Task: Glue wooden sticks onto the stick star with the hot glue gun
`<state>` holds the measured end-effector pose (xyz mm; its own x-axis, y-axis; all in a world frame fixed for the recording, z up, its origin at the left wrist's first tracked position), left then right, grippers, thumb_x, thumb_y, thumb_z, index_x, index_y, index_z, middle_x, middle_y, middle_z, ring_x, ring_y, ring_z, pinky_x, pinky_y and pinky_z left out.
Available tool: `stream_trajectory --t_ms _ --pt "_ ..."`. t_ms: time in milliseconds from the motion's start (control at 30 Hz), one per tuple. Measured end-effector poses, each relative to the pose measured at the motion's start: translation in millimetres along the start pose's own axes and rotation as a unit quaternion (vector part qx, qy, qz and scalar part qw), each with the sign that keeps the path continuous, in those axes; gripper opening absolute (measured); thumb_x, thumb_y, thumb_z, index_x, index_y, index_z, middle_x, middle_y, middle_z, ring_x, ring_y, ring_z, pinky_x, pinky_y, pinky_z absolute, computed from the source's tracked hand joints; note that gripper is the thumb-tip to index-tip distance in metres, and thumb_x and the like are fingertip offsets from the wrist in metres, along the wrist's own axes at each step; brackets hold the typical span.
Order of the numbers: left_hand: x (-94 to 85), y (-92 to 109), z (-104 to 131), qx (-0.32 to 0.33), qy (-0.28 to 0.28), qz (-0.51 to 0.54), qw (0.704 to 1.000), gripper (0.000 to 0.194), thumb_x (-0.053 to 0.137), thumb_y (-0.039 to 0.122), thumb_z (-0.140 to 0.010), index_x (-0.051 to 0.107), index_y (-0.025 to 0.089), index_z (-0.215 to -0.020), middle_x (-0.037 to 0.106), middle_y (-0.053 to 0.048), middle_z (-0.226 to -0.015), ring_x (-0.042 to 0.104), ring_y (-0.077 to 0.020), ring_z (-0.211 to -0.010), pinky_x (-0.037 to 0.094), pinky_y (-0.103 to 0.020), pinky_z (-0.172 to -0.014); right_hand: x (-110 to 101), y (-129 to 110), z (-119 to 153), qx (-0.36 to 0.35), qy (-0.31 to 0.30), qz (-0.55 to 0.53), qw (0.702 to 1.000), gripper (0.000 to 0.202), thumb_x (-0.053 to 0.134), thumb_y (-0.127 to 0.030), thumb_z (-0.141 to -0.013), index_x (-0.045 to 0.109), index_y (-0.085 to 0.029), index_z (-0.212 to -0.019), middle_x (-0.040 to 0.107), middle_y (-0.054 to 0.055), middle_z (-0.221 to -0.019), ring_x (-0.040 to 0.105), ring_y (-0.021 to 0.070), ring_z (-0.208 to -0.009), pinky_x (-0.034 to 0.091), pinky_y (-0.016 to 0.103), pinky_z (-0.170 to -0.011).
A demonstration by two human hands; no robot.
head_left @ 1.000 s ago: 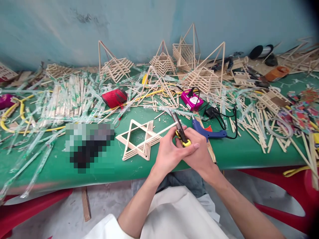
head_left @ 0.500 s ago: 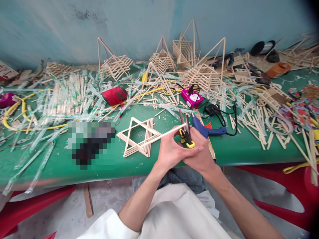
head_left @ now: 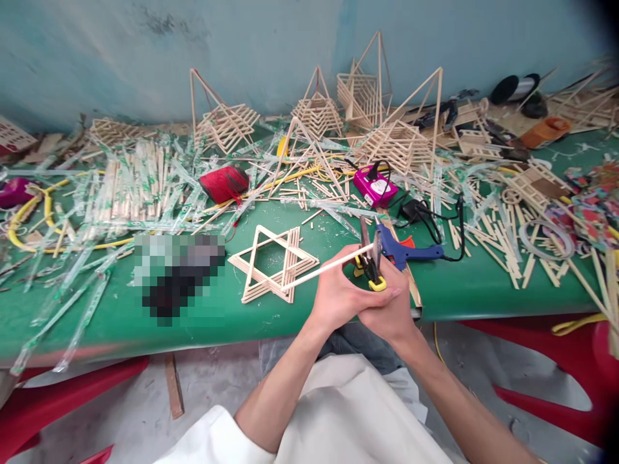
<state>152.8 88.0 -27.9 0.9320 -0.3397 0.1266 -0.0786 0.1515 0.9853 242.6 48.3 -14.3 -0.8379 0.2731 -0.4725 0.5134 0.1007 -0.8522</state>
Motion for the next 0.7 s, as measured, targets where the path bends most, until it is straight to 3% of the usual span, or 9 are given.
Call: stream_trajectory --t_ms 167,333,467,533,600,667,700 --pt "0.3 1 0 -0.003 -0.011 -0.003 1.0 0.055 0.095 0.019 -0.051 0.069 0.016 -0.099 0.074 -0.007 -0.112 0.067 -0.0277 -0.114 0.053 -0.037 -0.104 1 4 4 0.0 -0.005 0.006 1.0 0.045 0.06 -0.019 -0.059 0.059 -0.022 -0.104 0.072 0.009 -0.098 0.069 0.0284 -0.085 0.056 0.039 -0.07" --pt "0.4 3 -6 -0.006 -0.025 -0.014 1.0 0.048 0.094 0.02 -0.055 0.069 0.016 -0.096 0.074 -0.008 -0.118 0.065 -0.03 -0.121 0.053 -0.036 -0.105 9 17 1 0.077 -0.017 -0.004 0.997 0.029 0.06 -0.027 -0.078 0.057 -0.02 -0.106 0.072 0.006 -0.089 0.069 0.0227 -0.077 0.055 0.033 -0.066" --pt "-9.7 8 3 -0.022 -0.025 -0.117 0.993 0.056 0.088 0.034 -0.072 0.067 0.018 -0.12 0.072 -0.009 -0.125 0.067 -0.0294 -0.119 0.054 -0.039 -0.103 13 12 -12 0.081 -0.045 0.005 0.996 0.021 0.06 -0.033 -0.084 0.06 -0.019 -0.101 0.07 0.004 -0.08 0.066 0.0195 -0.069 0.05 0.029 -0.06" --pt "-20.6 23 17 -0.004 -0.009 -0.239 0.971 0.052 0.078 0.036 -0.085 0.061 0.02 -0.131 0.069 -0.011 -0.132 0.065 -0.0296 -0.124 0.053 -0.044 -0.106 14 11 -18 0.097 -0.082 0.016 0.992 0.018 0.063 -0.035 -0.084 0.062 -0.02 -0.096 0.067 0.0 -0.071 0.061 0.0166 -0.06 0.045 0.027 -0.055" --pt "-28.5 54 35 0.076 0.005 -0.343 0.936 0.047 0.076 0.032 -0.088 0.061 0.018 -0.13 0.067 -0.013 -0.136 0.063 -0.03 -0.128 0.05 -0.044 -0.109 13 15 -21 0.127 -0.118 0.046 0.984 0.02 0.065 -0.039 -0.085 0.063 -0.02 -0.092 0.066 -0.001 -0.067 0.057 0.0157 -0.058 0.042 0.026 -0.055" --pt "-29.4 87 51 0.184 -0.01 -0.377 0.908 0.018 0.065 0.02 -0.096 0.067 0.022 -0.113 0.076 -0.005 -0.113 0.072 -0.0184 -0.105 0.055 -0.03 -0.095 11 21 -23 0.155 -0.149 0.085 0.973 0.024 0.065 -0.043 -0.084 0.064 -0.02 -0.09 0.067 0.001 -0.07 0.057 0.0168 -0.061 0.043 0.028 -0.057" --pt "-35.4 102 54 0.225 0.014 -0.386 0.895 0.012 0.06 0.015 -0.097 0.067 0.021 -0.104 0.076 -0.003 -0.106 0.072 -0.0152 -0.097 0.055 -0.027 -0.09 11 23 -24 0.163 -0.159 0.101 0.968 0.025 0.064 -0.045 -0.085 0.065 -0.02 -0.09 0.069 0.002 -0.073 0.058 0.0178 -0.063 0.043 0.029 -0.059"
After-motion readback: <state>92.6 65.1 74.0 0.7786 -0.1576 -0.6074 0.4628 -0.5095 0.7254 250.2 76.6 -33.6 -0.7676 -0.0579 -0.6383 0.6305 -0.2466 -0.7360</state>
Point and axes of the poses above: each hand's wrist, its own z-axis away from the middle knuckle, its own x-axis out of the palm, y = z × x, the point moved 9 cm from there along -z, towards the middle knuckle
